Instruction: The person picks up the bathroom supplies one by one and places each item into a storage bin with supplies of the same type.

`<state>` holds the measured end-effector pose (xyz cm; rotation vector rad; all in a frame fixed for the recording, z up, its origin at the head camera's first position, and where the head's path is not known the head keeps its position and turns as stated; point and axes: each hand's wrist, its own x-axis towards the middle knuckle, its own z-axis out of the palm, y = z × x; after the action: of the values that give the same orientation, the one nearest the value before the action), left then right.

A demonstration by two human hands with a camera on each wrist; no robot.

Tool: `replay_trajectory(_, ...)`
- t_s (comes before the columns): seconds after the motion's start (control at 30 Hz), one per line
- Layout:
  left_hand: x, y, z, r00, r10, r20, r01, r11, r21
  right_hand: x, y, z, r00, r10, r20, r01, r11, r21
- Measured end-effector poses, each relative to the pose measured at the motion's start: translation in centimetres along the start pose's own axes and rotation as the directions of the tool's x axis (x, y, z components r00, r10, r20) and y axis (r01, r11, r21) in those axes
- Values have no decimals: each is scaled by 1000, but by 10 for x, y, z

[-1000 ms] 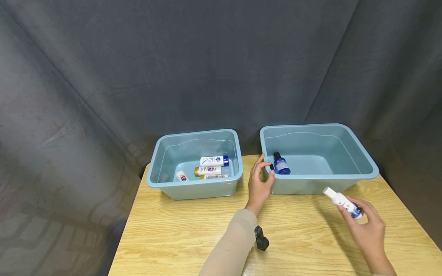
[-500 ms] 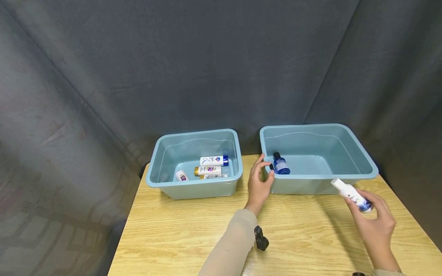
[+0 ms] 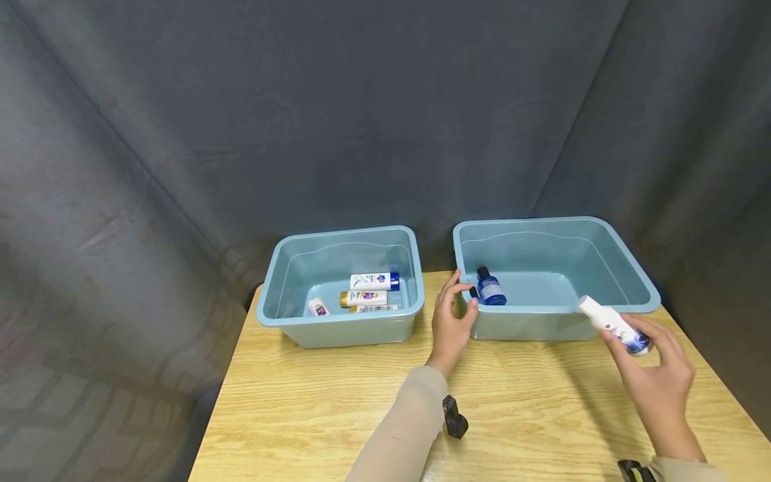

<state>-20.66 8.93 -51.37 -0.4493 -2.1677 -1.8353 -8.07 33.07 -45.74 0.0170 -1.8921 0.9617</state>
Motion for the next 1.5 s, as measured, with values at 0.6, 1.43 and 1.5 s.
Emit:
replay_trajectory(0.6, 2, 4, -2, 1000, 16, -1, -16, 1000, -21, 31, 0, 18, 997, -69, 43, 69, 998, 9)
replay_trajectory(1.43, -1, 2, -1, 1000, 12, 3, -11, 999, -34, 56, -15, 40, 979, 100, 176, -84, 992, -97)
replay_trajectory(1.5, -1, 2, -1, 1000, 7, 6, -7, 999, -37, 58, -17, 42, 975, 108, 194, -90, 991, -101)
